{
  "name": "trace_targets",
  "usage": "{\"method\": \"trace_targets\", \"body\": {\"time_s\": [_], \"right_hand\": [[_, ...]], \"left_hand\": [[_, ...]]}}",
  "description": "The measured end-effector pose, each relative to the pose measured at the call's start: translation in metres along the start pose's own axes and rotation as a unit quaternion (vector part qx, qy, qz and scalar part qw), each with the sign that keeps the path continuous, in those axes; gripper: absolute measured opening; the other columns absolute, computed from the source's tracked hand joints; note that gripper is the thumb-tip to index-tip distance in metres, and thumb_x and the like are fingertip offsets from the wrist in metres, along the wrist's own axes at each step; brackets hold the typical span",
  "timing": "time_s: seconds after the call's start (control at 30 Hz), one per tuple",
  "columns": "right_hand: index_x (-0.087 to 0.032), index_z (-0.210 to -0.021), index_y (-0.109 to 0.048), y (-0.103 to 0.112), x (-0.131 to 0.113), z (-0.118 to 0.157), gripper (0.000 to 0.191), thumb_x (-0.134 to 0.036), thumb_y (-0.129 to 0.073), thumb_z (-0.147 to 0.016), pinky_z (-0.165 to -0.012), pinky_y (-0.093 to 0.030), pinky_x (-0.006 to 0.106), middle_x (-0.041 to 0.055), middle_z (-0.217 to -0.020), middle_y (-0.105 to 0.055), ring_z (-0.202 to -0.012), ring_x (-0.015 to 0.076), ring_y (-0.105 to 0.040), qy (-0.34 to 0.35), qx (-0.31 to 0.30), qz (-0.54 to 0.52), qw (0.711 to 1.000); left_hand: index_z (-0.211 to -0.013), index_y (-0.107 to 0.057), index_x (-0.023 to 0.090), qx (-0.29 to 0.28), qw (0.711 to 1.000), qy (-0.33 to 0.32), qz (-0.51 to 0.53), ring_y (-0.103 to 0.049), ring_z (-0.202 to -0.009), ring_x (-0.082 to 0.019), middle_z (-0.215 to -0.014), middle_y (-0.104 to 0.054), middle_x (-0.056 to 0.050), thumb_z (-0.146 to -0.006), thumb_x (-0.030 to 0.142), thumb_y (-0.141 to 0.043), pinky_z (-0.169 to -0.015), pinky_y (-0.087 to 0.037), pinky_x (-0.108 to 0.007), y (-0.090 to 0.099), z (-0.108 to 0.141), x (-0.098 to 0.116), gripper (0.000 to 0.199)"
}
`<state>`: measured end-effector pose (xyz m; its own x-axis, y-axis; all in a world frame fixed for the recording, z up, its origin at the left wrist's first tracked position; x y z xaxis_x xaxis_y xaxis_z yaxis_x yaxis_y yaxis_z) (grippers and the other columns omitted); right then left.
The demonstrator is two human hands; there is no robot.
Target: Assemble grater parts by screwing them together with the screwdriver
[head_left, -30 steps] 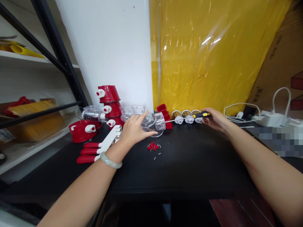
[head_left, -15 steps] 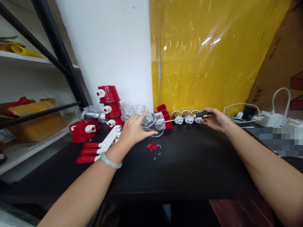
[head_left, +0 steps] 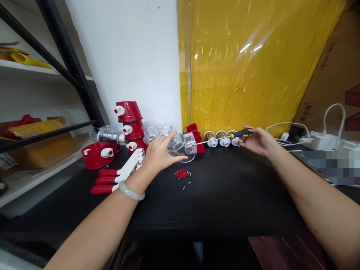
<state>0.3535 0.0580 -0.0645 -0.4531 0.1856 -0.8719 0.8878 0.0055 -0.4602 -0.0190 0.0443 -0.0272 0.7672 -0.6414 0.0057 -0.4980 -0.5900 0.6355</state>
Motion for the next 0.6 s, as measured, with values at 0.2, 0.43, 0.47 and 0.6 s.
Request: {"method": "trace_targets", "body": {"time_s": [0.2, 0.43, 0.47, 0.6], "right_hand": [[-0.024, -0.081, -0.06, 0.004, 0.007, -0.002, 0.039, -0.062, -0.058, -0.078, -0.052, -0.047, 0.034, -0.0002, -0.052, -0.053, -0.047, 0.0155, -0.048, -0.037, -0.002, 0.086, 0.996], [-0.025, -0.08, -0.059, 0.006, 0.005, -0.007, 0.012, -0.025, -0.069, -0.073, -0.057, -0.049, 0.032, -0.0017, -0.065, -0.06, -0.054, 0.0137, -0.052, 0.014, 0.003, 0.065, 0.998], [-0.026, -0.081, -0.06, 0.005, 0.003, -0.005, 0.012, -0.023, -0.067, -0.072, -0.06, -0.05, 0.034, -0.0003, -0.073, -0.064, -0.06, 0.0154, -0.056, 0.01, -0.006, 0.044, 0.999], [-0.025, -0.083, -0.062, 0.002, 0.006, 0.0, 0.02, -0.044, -0.06, -0.079, -0.06, -0.051, 0.036, 0.0034, -0.074, -0.066, -0.063, 0.0186, -0.059, -0.031, -0.018, 0.024, 0.999]], "left_hand": [[-0.14, -0.046, 0.027, -0.001, 1.0, 0.002, 0.001, -0.061, -0.103, -0.03, -0.112, -0.066, -0.01, -0.064, 0.069, -0.073, -0.089, -0.047, -0.043, 0.0, 0.0, 0.0, 0.091], [-0.141, -0.045, 0.027, 0.001, 1.0, 0.007, 0.007, -0.06, -0.104, -0.031, -0.112, -0.066, -0.01, -0.064, 0.07, -0.072, -0.09, -0.047, -0.043, 0.0, 0.0, -0.001, 0.092], [-0.141, -0.045, 0.026, 0.002, 1.0, 0.008, 0.01, -0.06, -0.105, -0.03, -0.113, -0.066, -0.01, -0.065, 0.07, -0.072, -0.091, -0.047, -0.043, 0.001, 0.0, 0.0, 0.091], [-0.141, -0.046, 0.025, 0.006, 1.0, 0.009, 0.017, -0.06, -0.106, -0.03, -0.114, -0.066, -0.01, -0.065, 0.071, -0.071, -0.092, -0.047, -0.042, 0.003, 0.0, 0.002, 0.092]]}}
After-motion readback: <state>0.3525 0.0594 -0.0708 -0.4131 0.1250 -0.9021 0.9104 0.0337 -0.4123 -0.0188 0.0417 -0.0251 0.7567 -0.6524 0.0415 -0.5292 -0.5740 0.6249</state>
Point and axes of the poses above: each hand's wrist, its own z-axis away from the middle knuckle, its own y-axis out of the back of the hand, x = y × z, the point moved 6 cm from there along -z, towards the middle knuckle
